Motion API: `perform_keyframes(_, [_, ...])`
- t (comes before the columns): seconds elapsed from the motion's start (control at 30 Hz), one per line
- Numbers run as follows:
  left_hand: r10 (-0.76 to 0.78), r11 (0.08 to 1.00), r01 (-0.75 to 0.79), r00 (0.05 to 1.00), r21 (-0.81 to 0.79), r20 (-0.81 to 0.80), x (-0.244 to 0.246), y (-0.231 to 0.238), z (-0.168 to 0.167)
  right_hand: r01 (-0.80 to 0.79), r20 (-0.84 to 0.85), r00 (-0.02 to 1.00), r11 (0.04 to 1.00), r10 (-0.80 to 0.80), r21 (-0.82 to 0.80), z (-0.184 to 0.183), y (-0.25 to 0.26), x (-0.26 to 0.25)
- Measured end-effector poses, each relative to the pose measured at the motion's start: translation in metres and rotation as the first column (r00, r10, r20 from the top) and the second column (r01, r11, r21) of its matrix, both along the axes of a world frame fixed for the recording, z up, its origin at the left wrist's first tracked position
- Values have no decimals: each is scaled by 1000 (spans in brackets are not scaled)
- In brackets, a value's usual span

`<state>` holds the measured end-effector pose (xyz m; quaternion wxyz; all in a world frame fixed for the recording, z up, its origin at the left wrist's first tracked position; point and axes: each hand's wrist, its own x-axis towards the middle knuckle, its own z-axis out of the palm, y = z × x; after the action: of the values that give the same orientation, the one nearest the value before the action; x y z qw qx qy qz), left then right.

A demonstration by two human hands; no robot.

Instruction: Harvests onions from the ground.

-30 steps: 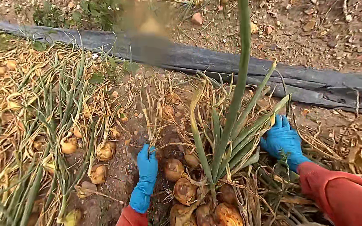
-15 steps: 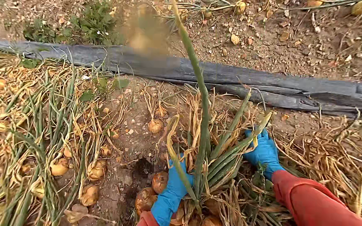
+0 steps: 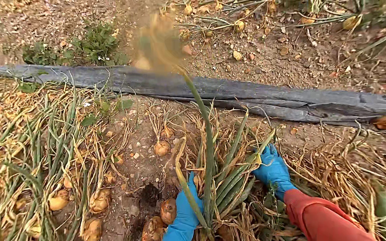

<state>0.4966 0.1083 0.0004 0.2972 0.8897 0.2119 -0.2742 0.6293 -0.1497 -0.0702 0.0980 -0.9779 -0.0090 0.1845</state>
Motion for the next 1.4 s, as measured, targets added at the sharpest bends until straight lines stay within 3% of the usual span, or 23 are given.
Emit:
perform_keyframes(0.1, [-12,989,-13,987,-147,-162,16,13,7,0,19,1000,1000,0,6,0,0,-1])
perform_keyframes(0.2, [-110,991,89,971,-104,-214,23,11,8,34,53,998,999,-36,35,0,-2,-1])
perform_keyframes(0.3, [130,978,-135,991,-159,-42,-18,10,4,24,47,999,997,-27,76,-2,-4,-5])
perform_keyframes(0.4, [172,981,-183,974,-66,-149,-23,6,26,-41,128,991,995,29,91,-12,-6,-8])
perform_keyframes(0.57, [184,972,-206,966,113,182,-88,16,56,34,-132,991,995,-22,91,30,1,-4])
perform_keyframes(0.63, [257,947,-277,957,161,131,-76,34,80,-68,-319,946,998,62,-7,47,4,4])
perform_keyframes(0.67, [285,944,-290,957,157,52,-57,38,88,-81,-34,996,995,83,54,16,-5,-3])
perform_keyframes(0.7, [272,955,-267,962,132,-19,-37,37,90,-94,148,986,991,79,98,-9,-11,-4])
perform_keyframes(0.77, [105,993,-113,981,-40,-165,-7,25,73,-119,264,961,988,88,102,-31,-20,-5])
perform_keyframes(0.8, [-61,990,31,974,-137,-219,5,20,60,-122,287,954,986,84,116,-37,-21,-6])
perform_keyframes(0.87, [-391,912,340,889,-230,-237,36,23,50,-12,206,978,981,-30,196,-23,-14,-9])
perform_keyframes(0.93, [-460,874,398,863,-279,-210,72,53,63,143,105,978,951,-178,275,-6,-8,-11])
perform_keyframes(0.97, [-357,918,313,920,-245,-161,83,78,70,114,125,980,955,-153,275,-11,-11,-13])
perform_keyframes(1.03, [-3,999,2,999,33,46,103,120,61,-26,185,983,985,-6,171,-27,-19,-8])
perform_keyframes(1.1, [154,929,-191,978,318,139,128,141,29,-90,210,975,990,65,109,-38,-23,-2])
perform_keyframes(1.13, [198,910,-221,975,352,100,136,144,10,-95,201,977,991,75,92,-40,-23,0])
perform_keyframes(1.2, [262,921,-291,955,259,142,140,134,-21,-85,183,981,994,71,72,-37,-22,-1])
perform_keyframes(1.27, [319,935,-347,912,70,259,124,122,-34,-84,154,985,994,73,67,-33,-22,-3])
perform_keyframes(1.33, [348,935,-349,879,-57,326,102,127,-33,-87,170,983,993,73,76,-33,-20,-5])
perform_keyframes(1.4, [240,969,-248,923,-13,300,81,129,-12,-78,176,983,993,62,87,-31,-19,-2])
